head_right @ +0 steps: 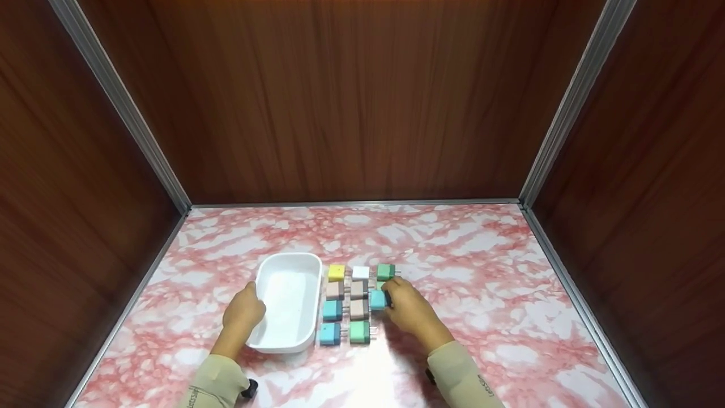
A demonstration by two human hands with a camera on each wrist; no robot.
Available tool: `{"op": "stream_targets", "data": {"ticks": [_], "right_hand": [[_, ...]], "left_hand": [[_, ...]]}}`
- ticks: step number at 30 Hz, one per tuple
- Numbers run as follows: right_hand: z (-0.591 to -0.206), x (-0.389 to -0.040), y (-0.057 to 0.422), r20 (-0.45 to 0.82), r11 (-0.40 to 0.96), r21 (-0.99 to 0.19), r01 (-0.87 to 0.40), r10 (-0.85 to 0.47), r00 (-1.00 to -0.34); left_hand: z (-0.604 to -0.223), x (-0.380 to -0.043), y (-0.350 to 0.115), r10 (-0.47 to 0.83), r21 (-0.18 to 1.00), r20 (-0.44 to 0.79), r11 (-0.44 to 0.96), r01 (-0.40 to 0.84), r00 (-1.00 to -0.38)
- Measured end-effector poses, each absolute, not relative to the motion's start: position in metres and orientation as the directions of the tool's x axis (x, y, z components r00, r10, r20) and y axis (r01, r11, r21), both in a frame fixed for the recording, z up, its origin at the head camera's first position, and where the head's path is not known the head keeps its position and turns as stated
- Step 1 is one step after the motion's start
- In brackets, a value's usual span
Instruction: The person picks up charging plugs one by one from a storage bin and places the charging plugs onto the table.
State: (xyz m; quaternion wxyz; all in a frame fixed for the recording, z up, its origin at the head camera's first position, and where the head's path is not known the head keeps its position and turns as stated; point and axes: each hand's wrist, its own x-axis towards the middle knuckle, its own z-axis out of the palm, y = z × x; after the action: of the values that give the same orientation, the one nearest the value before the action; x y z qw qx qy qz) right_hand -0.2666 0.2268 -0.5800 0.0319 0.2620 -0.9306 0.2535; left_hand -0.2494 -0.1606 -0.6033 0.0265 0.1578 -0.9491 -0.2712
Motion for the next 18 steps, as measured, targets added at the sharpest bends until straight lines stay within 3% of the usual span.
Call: {"op": "stream_targets", "data": {"ticks": [18], "right_hand": [[-0.593,-0.263,0.236,0.181,0.732,-0.463,-0.5,-0.474,-0.862]], "left_hand": [[-0.602,-0.249,-0.16,-0.312,0.523,-0.059,0.799,-0.295,-0.948]]}}
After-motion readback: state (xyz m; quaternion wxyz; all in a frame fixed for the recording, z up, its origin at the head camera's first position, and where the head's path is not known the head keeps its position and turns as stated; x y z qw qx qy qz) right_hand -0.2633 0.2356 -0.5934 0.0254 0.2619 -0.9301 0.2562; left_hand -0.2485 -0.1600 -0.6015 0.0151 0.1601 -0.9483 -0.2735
